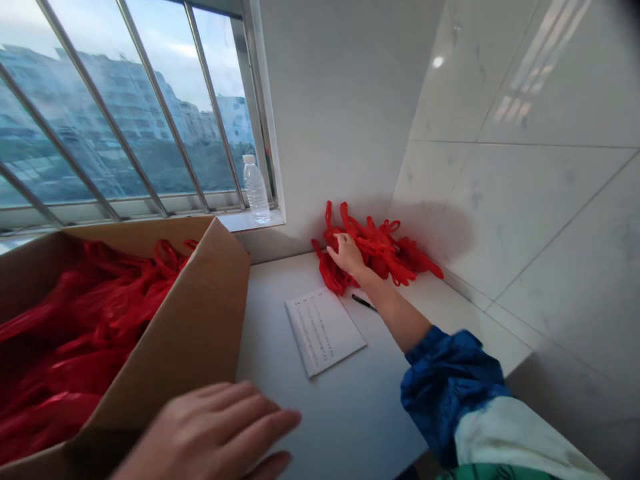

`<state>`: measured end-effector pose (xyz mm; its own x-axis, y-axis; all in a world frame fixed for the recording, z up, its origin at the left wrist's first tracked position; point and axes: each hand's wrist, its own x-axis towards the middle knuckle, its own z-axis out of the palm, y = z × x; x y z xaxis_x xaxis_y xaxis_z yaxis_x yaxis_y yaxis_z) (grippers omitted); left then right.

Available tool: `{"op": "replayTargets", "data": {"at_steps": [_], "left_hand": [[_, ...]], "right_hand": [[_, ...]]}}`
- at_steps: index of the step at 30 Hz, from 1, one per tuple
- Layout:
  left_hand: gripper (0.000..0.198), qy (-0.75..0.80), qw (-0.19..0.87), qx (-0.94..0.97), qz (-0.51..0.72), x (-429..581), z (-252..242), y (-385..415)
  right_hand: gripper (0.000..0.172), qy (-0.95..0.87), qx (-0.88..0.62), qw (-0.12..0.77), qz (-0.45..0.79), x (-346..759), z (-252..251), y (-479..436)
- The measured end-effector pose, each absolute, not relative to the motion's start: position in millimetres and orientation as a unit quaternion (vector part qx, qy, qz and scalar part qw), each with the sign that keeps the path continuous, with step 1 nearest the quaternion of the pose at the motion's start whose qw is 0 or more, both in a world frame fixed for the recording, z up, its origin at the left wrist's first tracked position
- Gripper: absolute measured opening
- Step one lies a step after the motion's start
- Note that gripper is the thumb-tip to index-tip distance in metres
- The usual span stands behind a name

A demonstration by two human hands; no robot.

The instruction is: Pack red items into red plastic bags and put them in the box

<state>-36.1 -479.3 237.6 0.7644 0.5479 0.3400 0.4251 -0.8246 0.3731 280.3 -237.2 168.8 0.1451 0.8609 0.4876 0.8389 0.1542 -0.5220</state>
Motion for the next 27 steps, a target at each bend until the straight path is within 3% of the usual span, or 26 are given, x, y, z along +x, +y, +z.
{"op": "replayTargets", "data": {"at_steps": [3, 9, 13, 16, 20, 23, 27], "left_hand": [[0.033, 0.24, 0.184, 0.944, 0.133, -1, 194, -495], [0.02, 0.238, 0.247, 0.92, 0.191, 13, 137, -505], [0.019, 0.325, 0.314, 0.866, 0.214, 7, 136, -498], [0.025, 0.38, 0.397, 0.8, 0.241, 8, 141, -483], [0.045, 0.411, 0.525, 0.65, 0.365, 24, 137, -445], [0.058, 0.422, 0.572, 0.525, 0.469, 42, 128, -409], [0.064, 0.379, 0.596, 0.442, 0.553, 57, 115, -371]], "right_hand": [[0.054, -0.598, -0.706, 0.378, 0.032, 280, 169, -213], [0.022, -0.557, -0.701, 0.441, 0.065, 303, 160, -213], [0.027, -0.554, -0.637, 0.528, 0.088, 326, 188, -222], [0.034, -0.564, -0.571, 0.582, 0.129, 335, 207, -240], [0.03, -0.546, -0.407, 0.636, 0.362, 326, 206, -281], [0.031, -0.53, -0.342, 0.61, 0.479, 307, 187, -312], [0.033, -0.565, -0.322, 0.56, 0.513, 282, 152, -336]]}}
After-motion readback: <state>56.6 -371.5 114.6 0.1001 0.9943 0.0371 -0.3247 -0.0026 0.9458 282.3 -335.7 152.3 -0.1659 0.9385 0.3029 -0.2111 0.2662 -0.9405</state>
